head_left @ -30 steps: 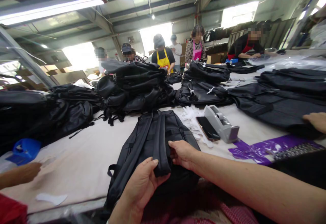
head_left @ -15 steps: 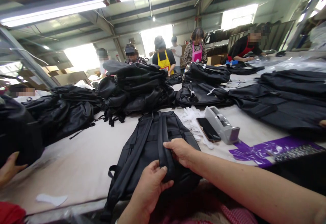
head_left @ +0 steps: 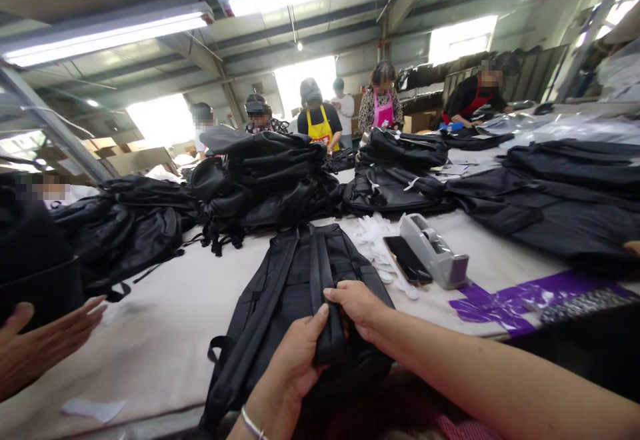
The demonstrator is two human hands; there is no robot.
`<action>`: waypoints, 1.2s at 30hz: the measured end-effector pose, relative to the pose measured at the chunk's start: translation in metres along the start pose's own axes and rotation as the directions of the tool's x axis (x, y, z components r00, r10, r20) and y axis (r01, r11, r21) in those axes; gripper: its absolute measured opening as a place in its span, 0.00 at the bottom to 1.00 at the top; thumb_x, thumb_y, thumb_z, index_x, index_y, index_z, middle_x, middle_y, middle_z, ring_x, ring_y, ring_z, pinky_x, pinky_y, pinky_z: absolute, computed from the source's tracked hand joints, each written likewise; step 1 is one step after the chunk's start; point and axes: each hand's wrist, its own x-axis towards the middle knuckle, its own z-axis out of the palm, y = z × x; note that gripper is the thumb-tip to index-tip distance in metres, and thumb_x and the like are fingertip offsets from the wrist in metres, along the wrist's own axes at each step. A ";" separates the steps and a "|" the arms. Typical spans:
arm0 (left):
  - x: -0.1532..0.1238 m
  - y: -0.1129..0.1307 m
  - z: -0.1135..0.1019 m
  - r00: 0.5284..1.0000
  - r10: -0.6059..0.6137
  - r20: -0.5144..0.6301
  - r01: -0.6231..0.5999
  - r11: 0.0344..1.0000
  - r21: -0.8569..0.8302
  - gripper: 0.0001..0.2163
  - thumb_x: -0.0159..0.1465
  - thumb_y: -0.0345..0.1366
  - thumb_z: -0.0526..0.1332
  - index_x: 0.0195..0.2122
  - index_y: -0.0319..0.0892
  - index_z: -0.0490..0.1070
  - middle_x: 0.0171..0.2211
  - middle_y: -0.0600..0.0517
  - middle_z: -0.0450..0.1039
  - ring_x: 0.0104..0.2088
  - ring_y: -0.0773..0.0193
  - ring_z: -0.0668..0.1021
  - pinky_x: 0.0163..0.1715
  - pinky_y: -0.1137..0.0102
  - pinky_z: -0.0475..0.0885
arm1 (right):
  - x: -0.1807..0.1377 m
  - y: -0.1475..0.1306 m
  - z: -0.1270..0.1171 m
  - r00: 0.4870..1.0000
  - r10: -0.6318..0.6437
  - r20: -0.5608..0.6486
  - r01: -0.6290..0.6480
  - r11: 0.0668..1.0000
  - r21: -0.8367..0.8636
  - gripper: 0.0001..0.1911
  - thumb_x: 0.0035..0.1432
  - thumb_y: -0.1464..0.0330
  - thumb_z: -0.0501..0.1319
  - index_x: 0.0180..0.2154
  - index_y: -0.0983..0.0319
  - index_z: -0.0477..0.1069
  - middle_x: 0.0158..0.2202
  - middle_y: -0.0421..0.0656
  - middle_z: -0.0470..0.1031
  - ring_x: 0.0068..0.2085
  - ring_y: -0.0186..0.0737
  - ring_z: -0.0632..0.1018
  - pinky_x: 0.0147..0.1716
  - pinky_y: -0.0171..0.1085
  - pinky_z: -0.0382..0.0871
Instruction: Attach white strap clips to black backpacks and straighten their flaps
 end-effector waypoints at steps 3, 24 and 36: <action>0.001 -0.009 0.000 0.996 0.056 -0.071 -0.057 0.998 -0.009 0.15 0.60 0.42 0.67 0.36 0.30 0.74 0.30 0.41 0.78 0.22 0.64 0.76 0.22 0.71 0.73 | -0.002 0.001 0.000 1.000 0.023 0.012 -0.023 1.000 -0.013 0.15 0.56 0.74 0.58 0.19 0.59 0.58 0.12 0.32 0.58 0.11 0.32 0.61 0.08 0.31 0.53; 0.008 0.004 -0.009 0.995 -0.047 -0.087 0.030 0.981 -0.190 0.11 0.64 0.39 0.63 0.37 0.34 0.71 0.23 0.51 0.71 0.18 0.70 0.72 0.16 0.78 0.68 | -0.012 -0.031 -0.047 0.923 -0.335 0.189 0.384 0.766 -0.516 0.07 0.53 0.70 0.58 0.30 0.62 0.75 0.31 0.43 0.77 0.35 0.39 0.76 0.36 0.37 0.68; 0.009 -0.002 -0.017 0.996 -0.057 -0.064 0.034 0.947 -0.319 0.10 0.66 0.38 0.61 0.39 0.33 0.71 0.27 0.51 0.71 0.20 0.71 0.73 0.16 0.78 0.68 | 0.016 -0.008 -0.041 0.839 -0.436 0.327 0.474 0.287 -0.833 0.15 0.58 0.73 0.52 0.33 0.63 0.78 0.35 0.48 0.81 0.39 0.44 0.78 0.39 0.37 0.64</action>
